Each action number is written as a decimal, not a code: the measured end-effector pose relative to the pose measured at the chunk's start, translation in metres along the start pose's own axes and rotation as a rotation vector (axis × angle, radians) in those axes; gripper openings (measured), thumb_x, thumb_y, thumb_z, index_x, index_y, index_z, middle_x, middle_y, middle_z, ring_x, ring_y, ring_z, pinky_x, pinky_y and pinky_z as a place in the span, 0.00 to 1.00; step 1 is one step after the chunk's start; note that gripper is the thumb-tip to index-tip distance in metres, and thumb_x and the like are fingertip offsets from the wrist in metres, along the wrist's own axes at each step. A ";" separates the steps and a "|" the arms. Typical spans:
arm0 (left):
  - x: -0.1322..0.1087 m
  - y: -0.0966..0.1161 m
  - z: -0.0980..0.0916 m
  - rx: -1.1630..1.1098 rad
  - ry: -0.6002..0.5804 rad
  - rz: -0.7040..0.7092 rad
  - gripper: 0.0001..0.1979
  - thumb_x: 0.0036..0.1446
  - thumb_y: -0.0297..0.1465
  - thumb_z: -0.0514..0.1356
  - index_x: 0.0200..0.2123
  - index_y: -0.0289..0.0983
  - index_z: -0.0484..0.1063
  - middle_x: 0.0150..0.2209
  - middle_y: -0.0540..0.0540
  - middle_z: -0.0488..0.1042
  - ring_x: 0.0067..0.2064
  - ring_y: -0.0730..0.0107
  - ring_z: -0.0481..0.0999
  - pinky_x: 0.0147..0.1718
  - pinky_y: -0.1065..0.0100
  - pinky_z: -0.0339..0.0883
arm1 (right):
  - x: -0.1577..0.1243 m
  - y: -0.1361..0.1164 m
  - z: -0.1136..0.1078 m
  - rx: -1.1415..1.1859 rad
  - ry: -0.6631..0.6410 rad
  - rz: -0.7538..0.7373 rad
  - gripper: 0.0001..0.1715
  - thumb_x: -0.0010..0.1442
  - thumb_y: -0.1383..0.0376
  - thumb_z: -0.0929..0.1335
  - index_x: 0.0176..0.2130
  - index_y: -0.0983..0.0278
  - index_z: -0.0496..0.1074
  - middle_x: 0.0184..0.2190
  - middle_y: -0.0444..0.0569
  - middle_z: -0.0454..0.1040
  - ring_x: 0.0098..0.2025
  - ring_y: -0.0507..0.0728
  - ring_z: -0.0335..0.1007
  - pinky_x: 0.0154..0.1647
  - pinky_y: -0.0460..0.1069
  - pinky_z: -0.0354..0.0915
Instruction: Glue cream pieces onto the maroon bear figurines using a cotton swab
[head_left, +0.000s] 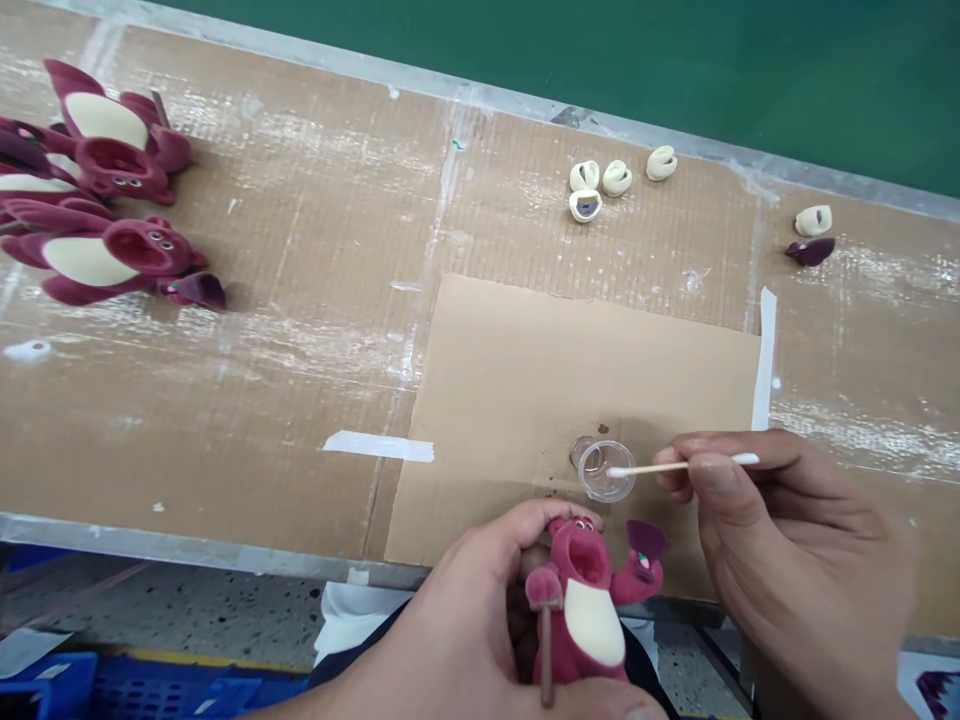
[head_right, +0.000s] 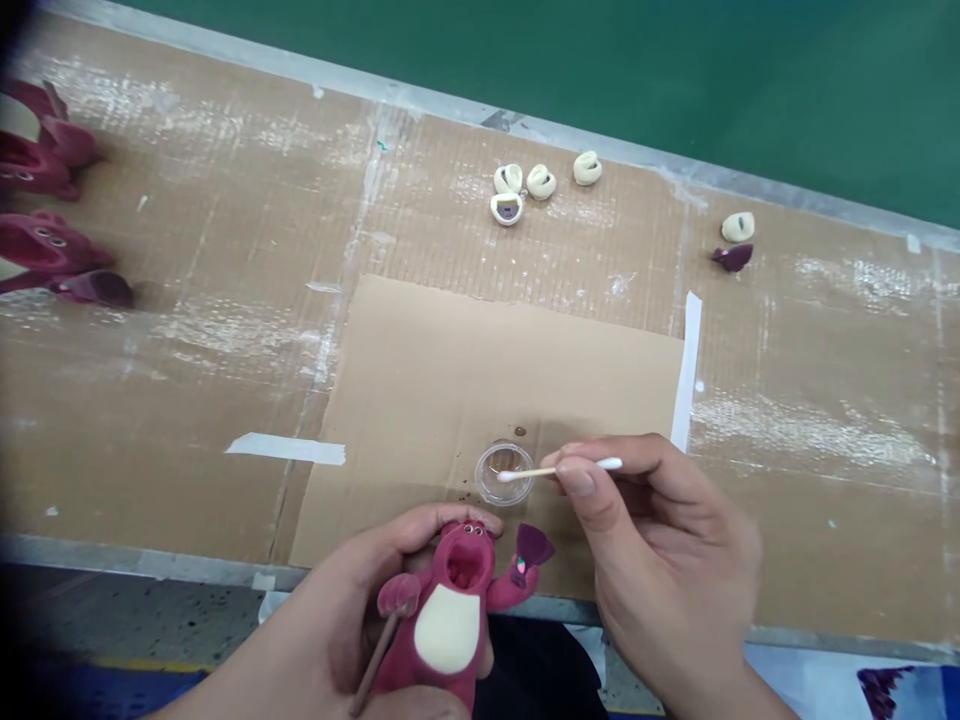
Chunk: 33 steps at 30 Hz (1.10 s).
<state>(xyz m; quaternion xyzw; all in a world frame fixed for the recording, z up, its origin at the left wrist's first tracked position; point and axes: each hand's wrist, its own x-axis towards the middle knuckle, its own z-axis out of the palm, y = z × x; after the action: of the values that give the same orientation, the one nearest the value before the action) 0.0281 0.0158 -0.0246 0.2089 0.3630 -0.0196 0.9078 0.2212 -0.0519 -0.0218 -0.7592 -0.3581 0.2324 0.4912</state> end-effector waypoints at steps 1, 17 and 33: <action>0.001 0.000 0.000 -0.001 0.000 0.010 0.32 0.43 0.24 0.76 0.53 0.42 0.76 0.32 0.54 0.73 0.31 0.72 0.70 0.31 0.72 0.65 | -0.002 -0.005 -0.001 -0.001 -0.004 -0.004 0.07 0.70 0.58 0.77 0.38 0.56 0.80 0.36 0.44 0.82 0.37 0.53 0.81 0.39 0.43 0.81; -0.010 0.000 0.005 0.038 0.016 0.040 0.33 0.45 0.35 0.81 0.53 0.43 0.73 0.39 0.46 0.78 0.42 0.55 0.83 0.42 0.59 0.78 | -0.016 -0.013 -0.013 0.112 -0.360 -0.293 0.13 0.63 0.78 0.76 0.45 0.65 0.78 0.37 0.47 0.80 0.39 0.57 0.81 0.38 0.51 0.79; -0.009 -0.005 -0.004 0.284 0.009 0.242 0.25 0.51 0.33 0.73 0.52 0.41 0.73 0.37 0.45 0.82 0.41 0.54 0.85 0.37 0.61 0.78 | -0.020 -0.018 -0.014 -0.034 -0.400 -0.325 0.11 0.64 0.74 0.75 0.45 0.61 0.78 0.36 0.47 0.81 0.37 0.59 0.81 0.35 0.51 0.78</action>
<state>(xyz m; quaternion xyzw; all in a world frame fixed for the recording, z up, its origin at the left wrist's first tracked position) 0.0182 0.0122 -0.0230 0.3771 0.3329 0.0399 0.8634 0.2128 -0.0707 0.0005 -0.6387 -0.5692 0.2902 0.4288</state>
